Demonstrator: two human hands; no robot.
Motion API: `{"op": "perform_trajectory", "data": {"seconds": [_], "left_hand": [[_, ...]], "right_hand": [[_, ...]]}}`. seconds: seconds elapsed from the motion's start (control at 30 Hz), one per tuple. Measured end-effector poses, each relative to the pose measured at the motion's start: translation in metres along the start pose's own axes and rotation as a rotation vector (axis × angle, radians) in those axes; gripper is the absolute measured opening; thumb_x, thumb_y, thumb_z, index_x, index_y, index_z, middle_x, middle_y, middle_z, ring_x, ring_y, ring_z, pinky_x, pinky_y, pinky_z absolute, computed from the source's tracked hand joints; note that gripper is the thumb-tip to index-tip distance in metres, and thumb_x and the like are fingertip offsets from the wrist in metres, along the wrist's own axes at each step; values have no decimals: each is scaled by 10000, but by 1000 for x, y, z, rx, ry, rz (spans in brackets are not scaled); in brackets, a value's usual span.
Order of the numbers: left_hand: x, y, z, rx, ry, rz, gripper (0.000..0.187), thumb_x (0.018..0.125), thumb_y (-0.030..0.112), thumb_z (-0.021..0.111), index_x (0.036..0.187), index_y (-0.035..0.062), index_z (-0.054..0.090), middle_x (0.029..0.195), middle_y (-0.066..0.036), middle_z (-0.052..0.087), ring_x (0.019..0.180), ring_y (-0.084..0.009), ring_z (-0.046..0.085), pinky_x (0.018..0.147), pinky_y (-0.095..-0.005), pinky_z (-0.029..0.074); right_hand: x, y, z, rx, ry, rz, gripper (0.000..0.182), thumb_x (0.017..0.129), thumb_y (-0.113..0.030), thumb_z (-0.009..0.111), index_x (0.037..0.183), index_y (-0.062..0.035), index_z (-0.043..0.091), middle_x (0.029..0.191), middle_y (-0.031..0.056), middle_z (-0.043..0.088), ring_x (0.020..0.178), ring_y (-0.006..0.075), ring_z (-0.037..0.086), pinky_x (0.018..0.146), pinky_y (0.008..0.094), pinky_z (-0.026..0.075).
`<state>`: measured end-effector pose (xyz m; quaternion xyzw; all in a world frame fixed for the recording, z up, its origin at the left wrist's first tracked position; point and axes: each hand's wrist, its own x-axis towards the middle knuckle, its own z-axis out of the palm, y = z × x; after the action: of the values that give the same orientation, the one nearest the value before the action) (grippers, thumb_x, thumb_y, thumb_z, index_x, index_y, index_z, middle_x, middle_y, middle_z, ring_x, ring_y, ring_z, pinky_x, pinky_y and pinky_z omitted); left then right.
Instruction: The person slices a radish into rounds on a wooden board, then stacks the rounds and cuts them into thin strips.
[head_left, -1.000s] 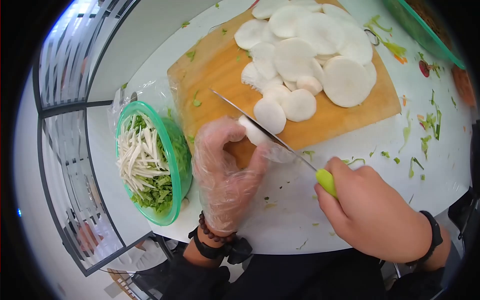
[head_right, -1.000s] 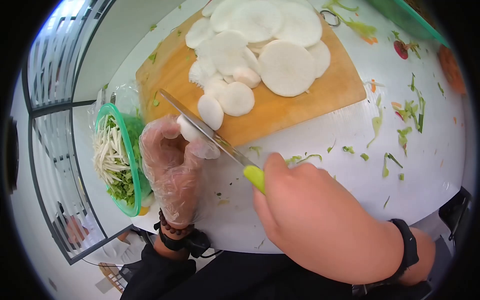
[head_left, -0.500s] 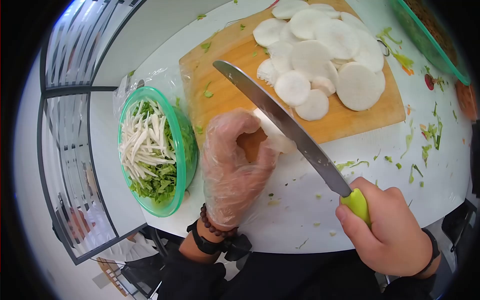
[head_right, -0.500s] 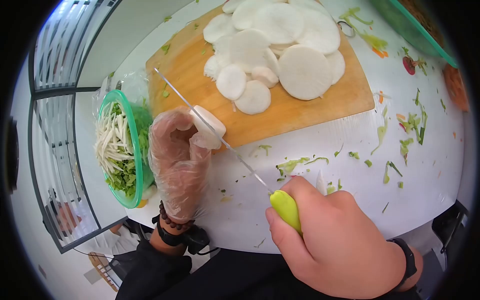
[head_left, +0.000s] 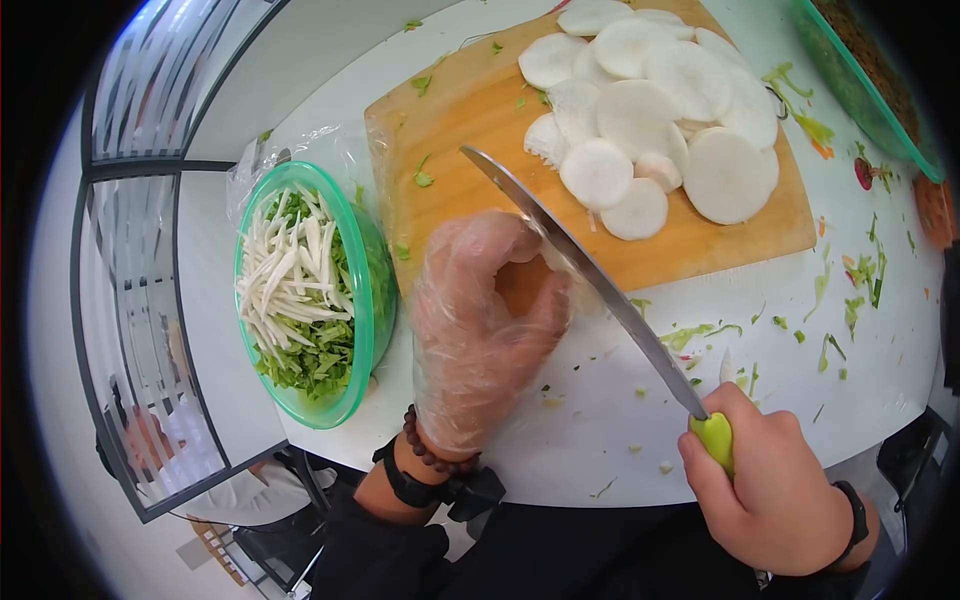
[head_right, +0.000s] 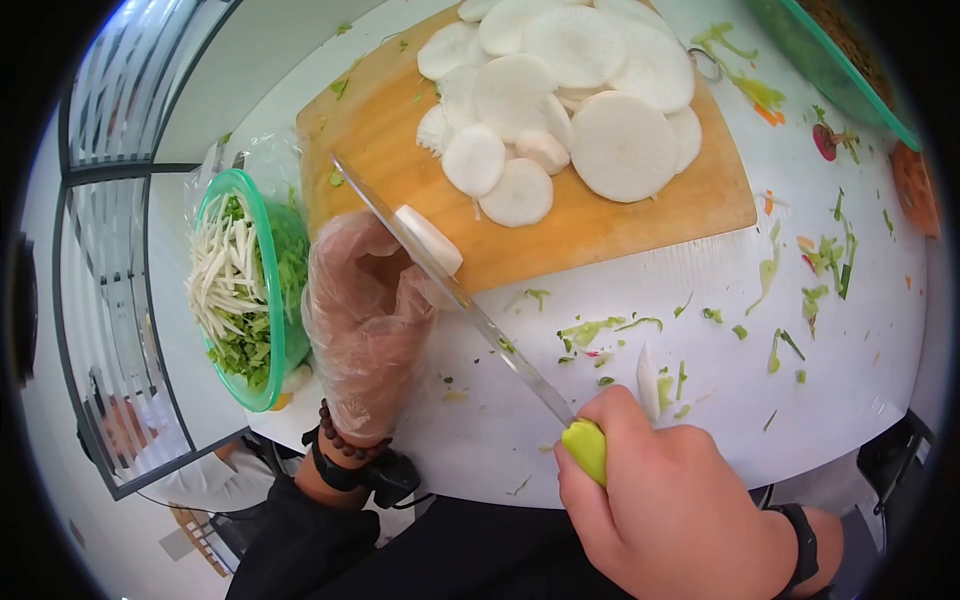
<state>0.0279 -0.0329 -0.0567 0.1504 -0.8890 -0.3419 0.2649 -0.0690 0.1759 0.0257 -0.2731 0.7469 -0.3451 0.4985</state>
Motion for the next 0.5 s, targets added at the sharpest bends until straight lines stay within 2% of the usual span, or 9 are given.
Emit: {"op": "perform_trajectory", "data": {"seconds": [0.13,0.27,0.37,0.47,0.5], "left_hand": [[-1,0,2,15,2,0,428,671,-42,729,1042,58,541,948,-106,590,893,-313,577,785,-399,483],[-4,0,5,-100,48,-113,428,677,-52,723,1049,51,538,929,-104,586,856,-304,572,766,-391,478],[-4,-4,3,-24,22,-18,443,671,-63,724,1062,47,545,922,-106,584,833,-289,571,750,-378,476],[-3,-3,1,25,14,40,459,662,-71,726,1072,44,555,925,-106,585,823,-277,574,741,-369,476],[-3,-2,0,42,15,51,463,660,-73,727,1074,44,558,926,-105,586,821,-274,575,740,-366,477]], "right_hand": [[4,-7,2,12,-4,18,131,902,-60,580,950,5,477,597,151,595,546,374,600,525,403,452],[14,-2,0,-39,-26,-36,156,901,-76,590,975,-1,476,577,150,578,544,378,596,531,422,459],[3,-6,2,-240,-9,-33,207,882,-106,624,980,5,479,544,148,546,520,372,585,532,433,469],[0,-7,12,-120,69,-14,182,924,-128,588,991,-5,471,621,246,566,610,449,582,531,512,443],[1,-5,15,-126,78,-25,175,931,-128,580,986,-4,469,618,249,562,613,451,582,531,512,442]]}}
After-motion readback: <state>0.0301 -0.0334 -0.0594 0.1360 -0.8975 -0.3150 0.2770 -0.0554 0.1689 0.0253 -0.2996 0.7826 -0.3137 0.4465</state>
